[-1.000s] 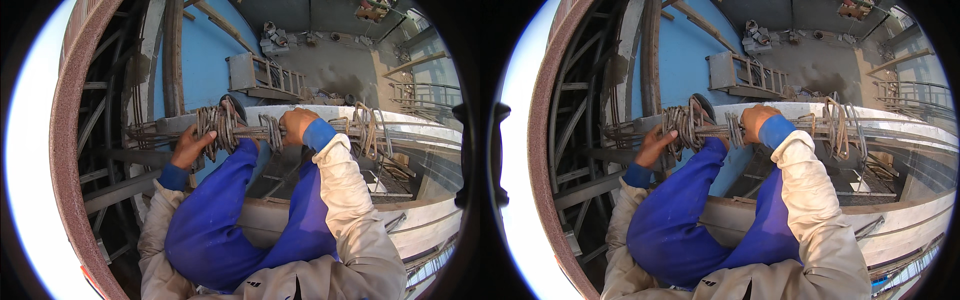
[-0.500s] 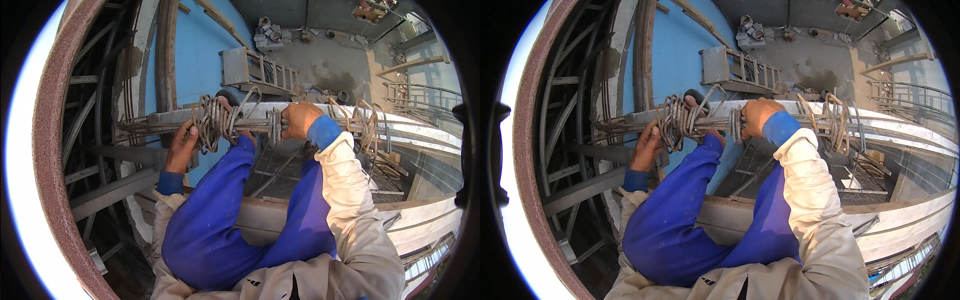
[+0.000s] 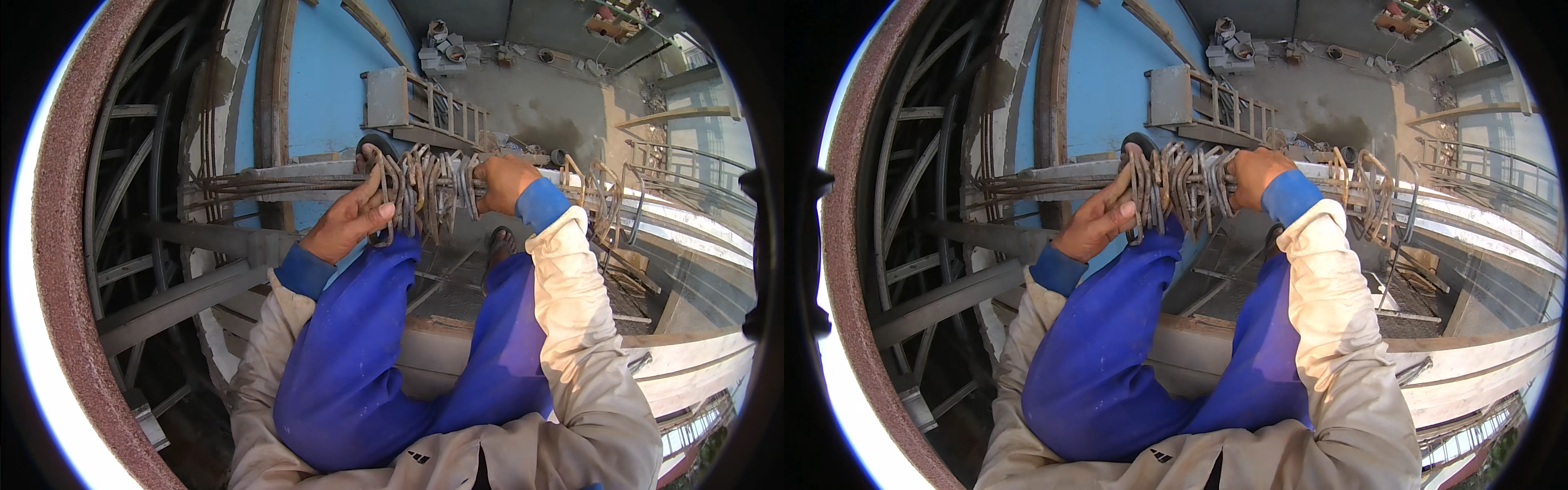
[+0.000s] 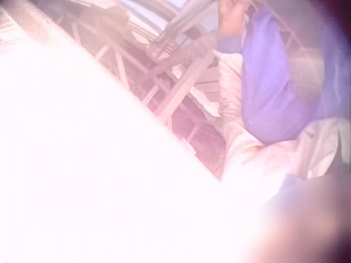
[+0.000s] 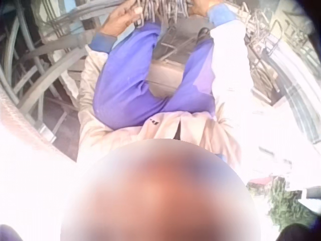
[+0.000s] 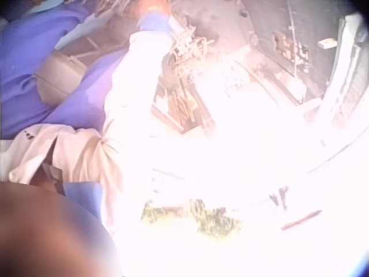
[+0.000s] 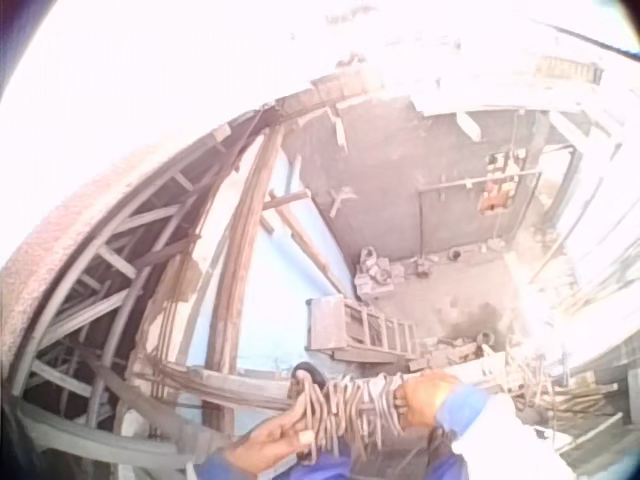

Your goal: The person is sitting on a wooden plank at a construction site, tying metal rebar together with wire. They use a tool to twist the wire, securing the rebar in place.

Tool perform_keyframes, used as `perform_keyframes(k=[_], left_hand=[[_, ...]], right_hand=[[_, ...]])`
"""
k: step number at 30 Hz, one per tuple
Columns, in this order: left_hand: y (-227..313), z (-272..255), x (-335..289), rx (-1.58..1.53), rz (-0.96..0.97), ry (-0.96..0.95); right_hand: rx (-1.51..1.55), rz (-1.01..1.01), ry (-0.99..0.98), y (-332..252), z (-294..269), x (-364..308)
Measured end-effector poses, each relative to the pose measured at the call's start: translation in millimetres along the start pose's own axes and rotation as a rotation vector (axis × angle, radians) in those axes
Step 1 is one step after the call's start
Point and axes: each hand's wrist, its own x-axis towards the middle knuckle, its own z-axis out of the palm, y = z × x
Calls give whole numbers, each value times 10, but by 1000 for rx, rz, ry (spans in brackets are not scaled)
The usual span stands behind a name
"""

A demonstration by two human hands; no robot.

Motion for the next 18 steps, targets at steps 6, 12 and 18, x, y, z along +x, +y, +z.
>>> perform_keyframes(k=[6,12,18], left_hand=[[-180,-466,-33,209,-260,379],[-800,-767,89,-965,-26,811],[-897,-928,385,-1054,297,756]], right_hand=[[15,48,-46,104,172,146],[-12,32,-27,105,186,139],[-13,34,-102,69,138,134]])
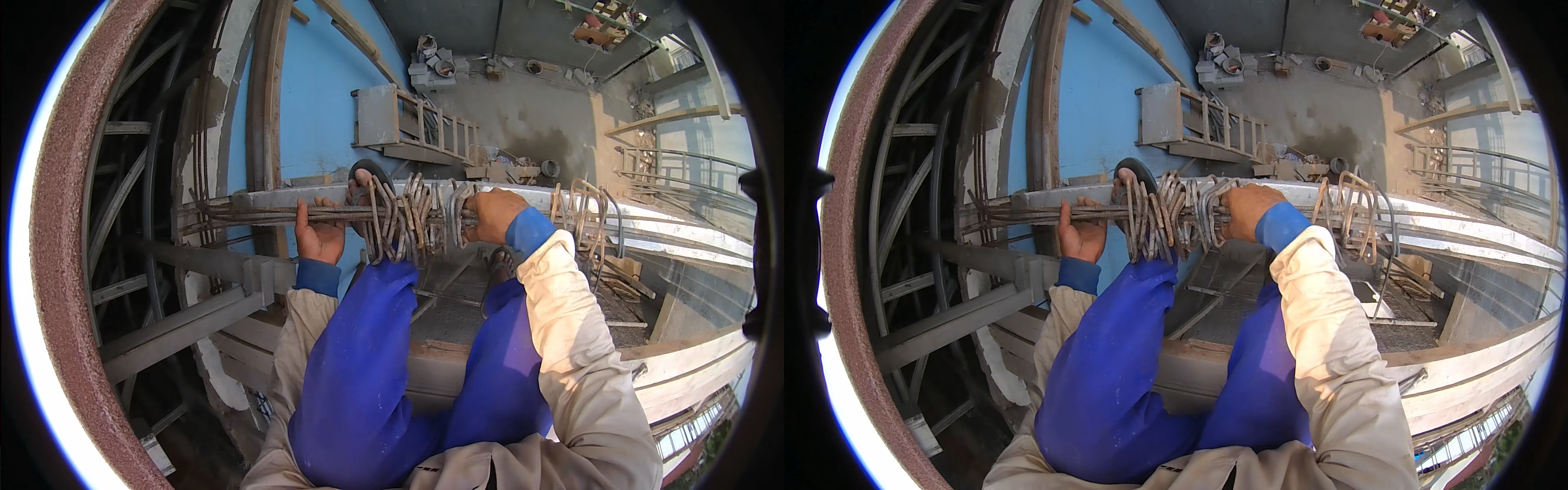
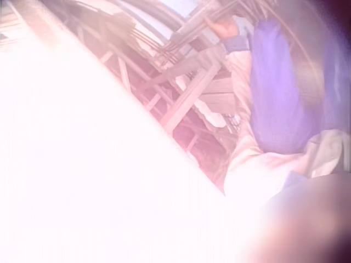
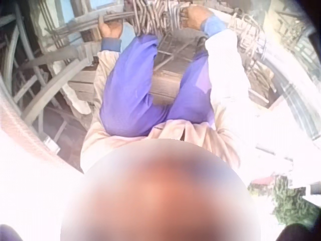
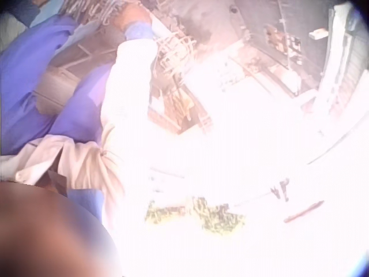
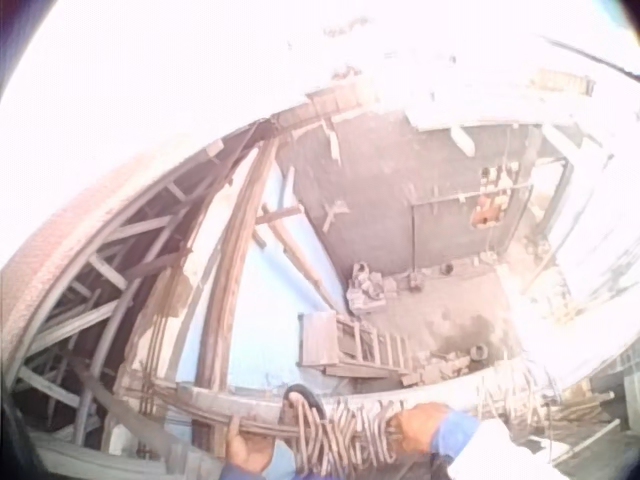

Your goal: The person is sitting on a wooden plank at a construction site, tying metal rebar together with wire. They use a tool to twist the wire, securing the rebar in place.

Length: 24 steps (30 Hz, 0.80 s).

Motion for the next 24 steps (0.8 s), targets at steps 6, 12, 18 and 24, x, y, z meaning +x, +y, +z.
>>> perform_keyframes(k=[6,12,18,24], left_hand=[[-8,-20,-47,-4,38,12],[227,44,-220,49,-129,-58],[336,12,-237,2,0,-55],[389,40,-247,-32,-53,-180]], right_hand=[[-116,31,691,-120,-444,-382],[-215,-524,547,-1624,-48,226],[-395,-282,214,-1625,112,341],[-561,-161,34,-561,-231,-408]])
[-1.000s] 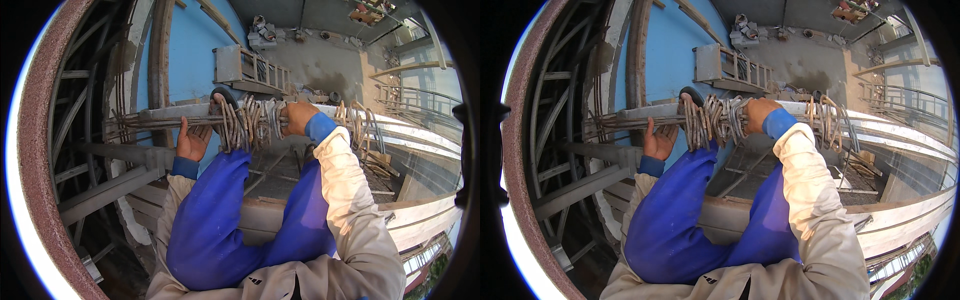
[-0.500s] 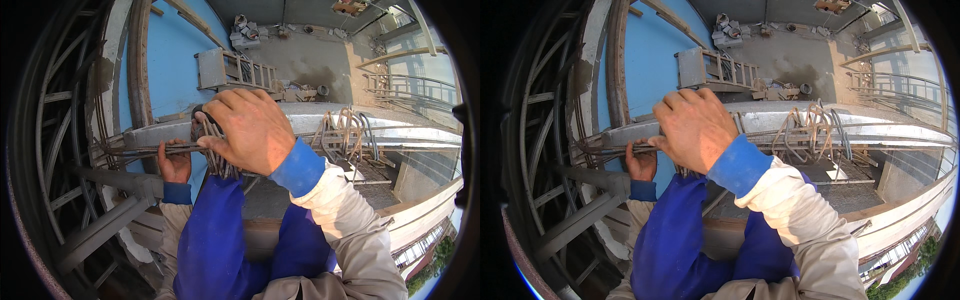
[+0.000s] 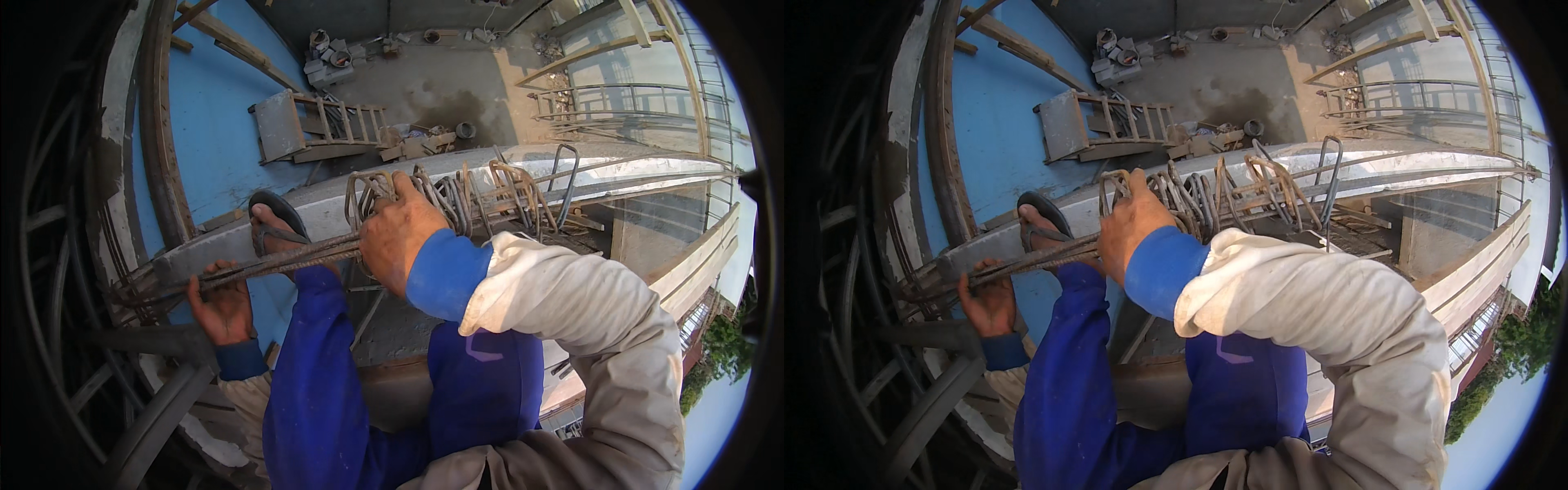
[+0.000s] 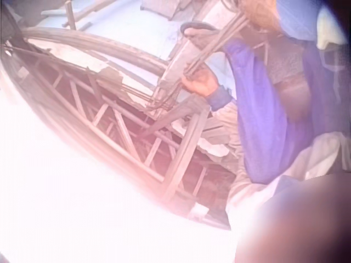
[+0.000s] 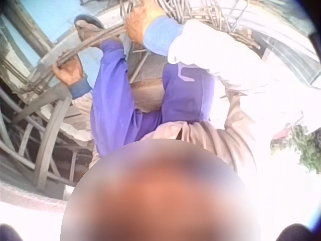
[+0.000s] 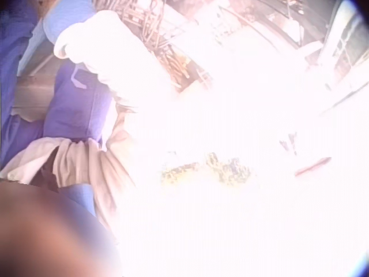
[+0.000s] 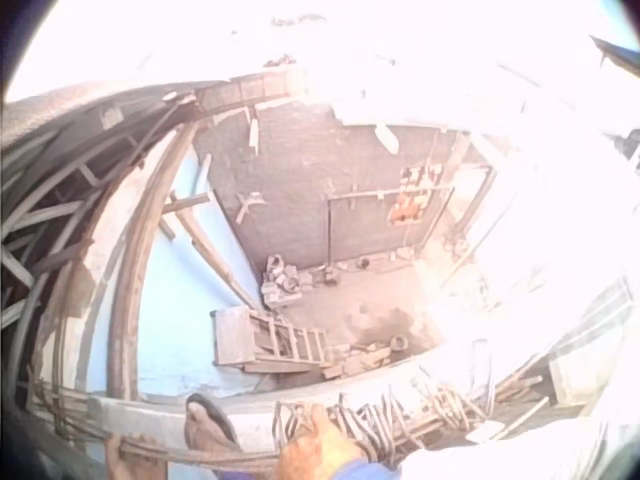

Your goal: The person is sitting on a wooden plank at a construction site, tying metal rebar together with wire. They use a tool to twist the wire, securing the rebar in place.

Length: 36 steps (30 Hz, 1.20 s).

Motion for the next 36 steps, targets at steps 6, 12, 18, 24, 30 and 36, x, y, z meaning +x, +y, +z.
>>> perform_keyframes(k=[6,12,18,24,30,36], left_hand=[[-6,7,99,-39,-15,-4],[-170,-75,302,-74,-54,205],[-349,-151,376,85,-9,223],[-355,-221,231,248,10,187],[-337,-303,179,419,-45,287],[-383,-462,346,363,28,357]], right_hand=[[33,324,122,689,476,-785],[-9,467,110,471,630,-755],[463,272,516,182,644,-437],[495,175,408,25,323,369],[607,193,149,59,393,693],[604,137,335,37,624,686]])
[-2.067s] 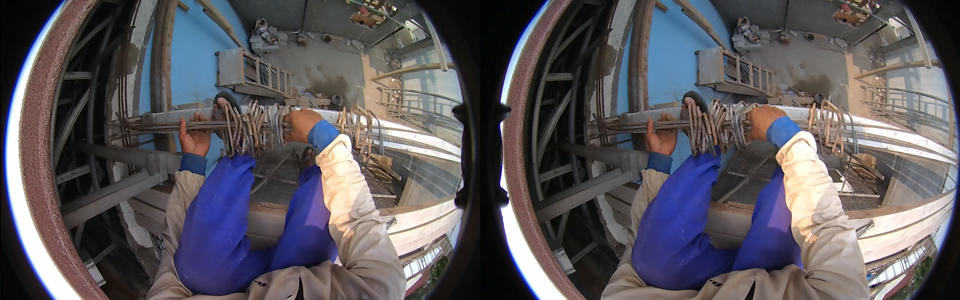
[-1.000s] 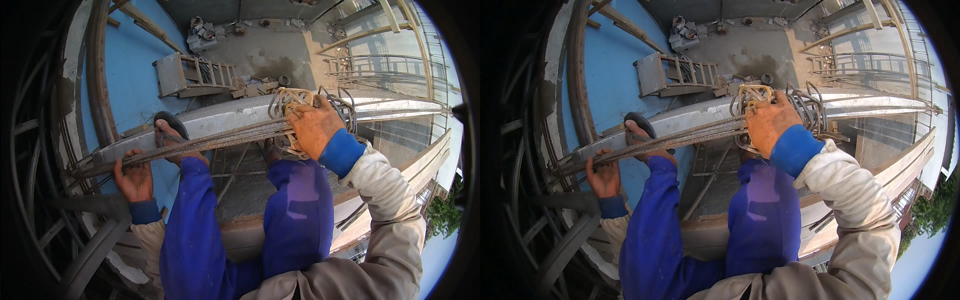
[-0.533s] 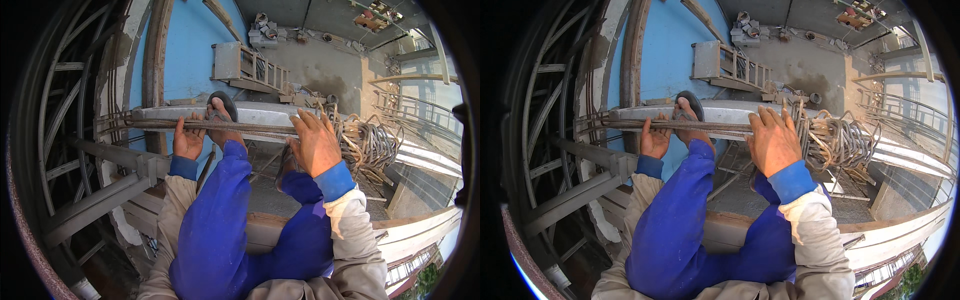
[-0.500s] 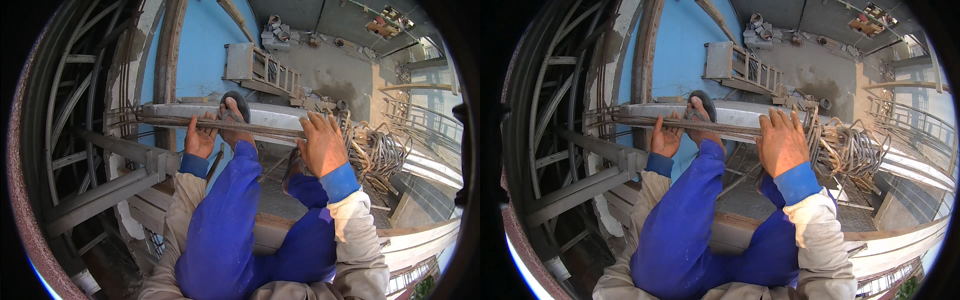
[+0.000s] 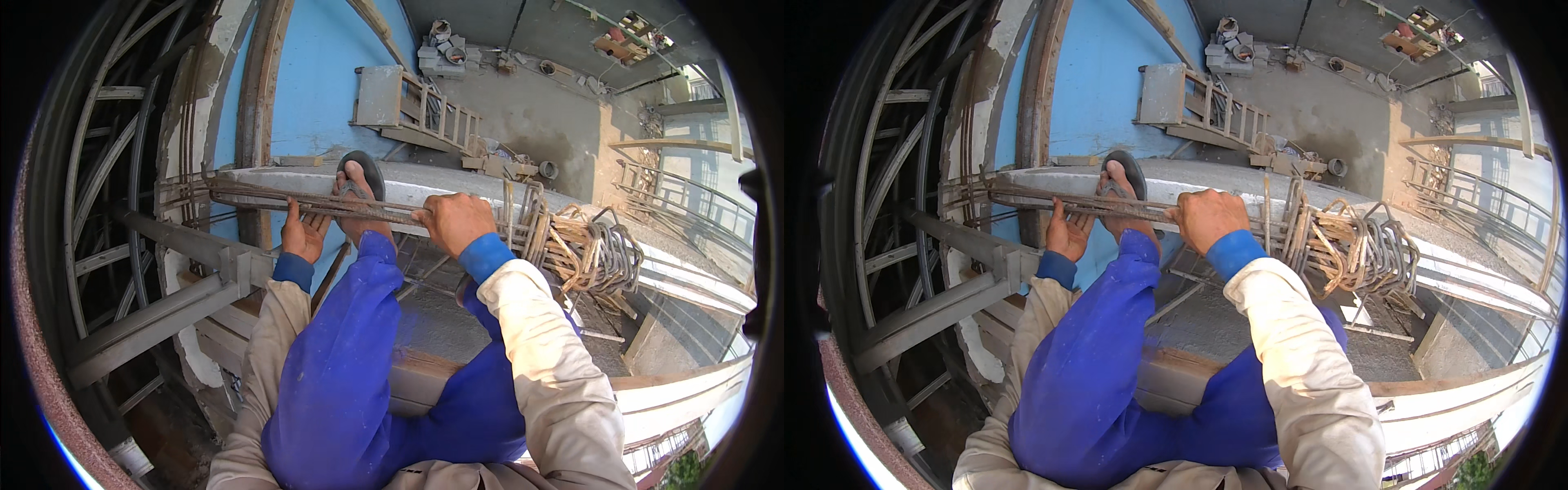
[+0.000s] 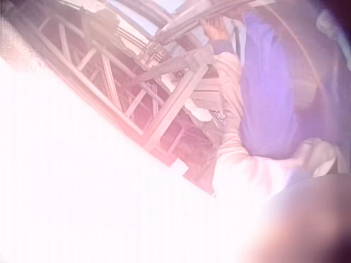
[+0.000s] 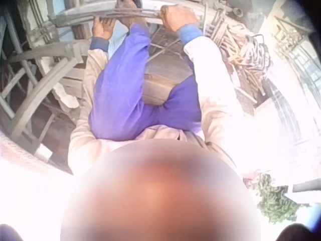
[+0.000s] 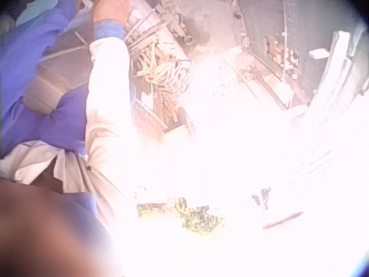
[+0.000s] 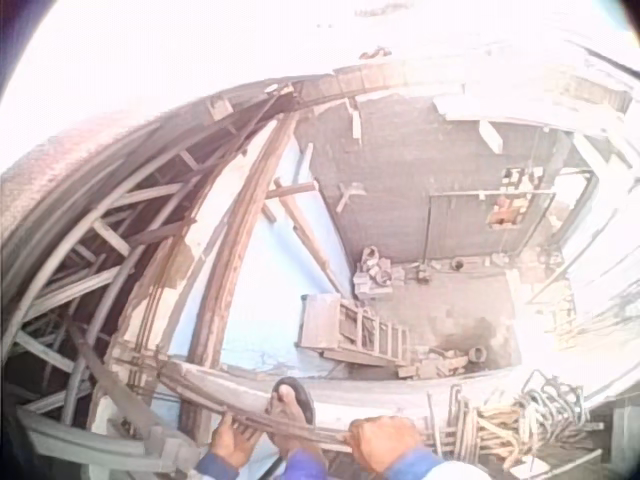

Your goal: The person is sitting on a wooden plank at a construction site, tying metal rebar together with wire. They use a tool to twist the wire, securing the rebar in place.

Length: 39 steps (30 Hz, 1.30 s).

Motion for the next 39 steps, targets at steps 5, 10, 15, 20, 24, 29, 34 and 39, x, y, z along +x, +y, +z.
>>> perform_keyframes(k=[5,10,15,20,24,29,34,39], left_hand=[[-75,-164,-98,298,-46,107],[45,44,-295,818,-81,176],[-46,650,-630,1358,767,-440],[-188,1323,-635,1698,1175,-829],[-338,1446,-598,1566,826,-955],[-337,1389,-507,1622,858,-936],[-348,1389,-450,1711,838,-922],[-265,1262,-748,1490,1166,-823]], right_hand=[[181,48,154,-16,50,-141],[149,56,164,-35,-26,-74],[229,6,429,45,-334,-771],[453,182,902,422,-552,-1673],[359,581,1242,1187,-281,-2216],[509,806,1304,2118,-16,-2480],[334,725,1061,2021,186,-2487],[374,645,1001,1869,182,-2830]])
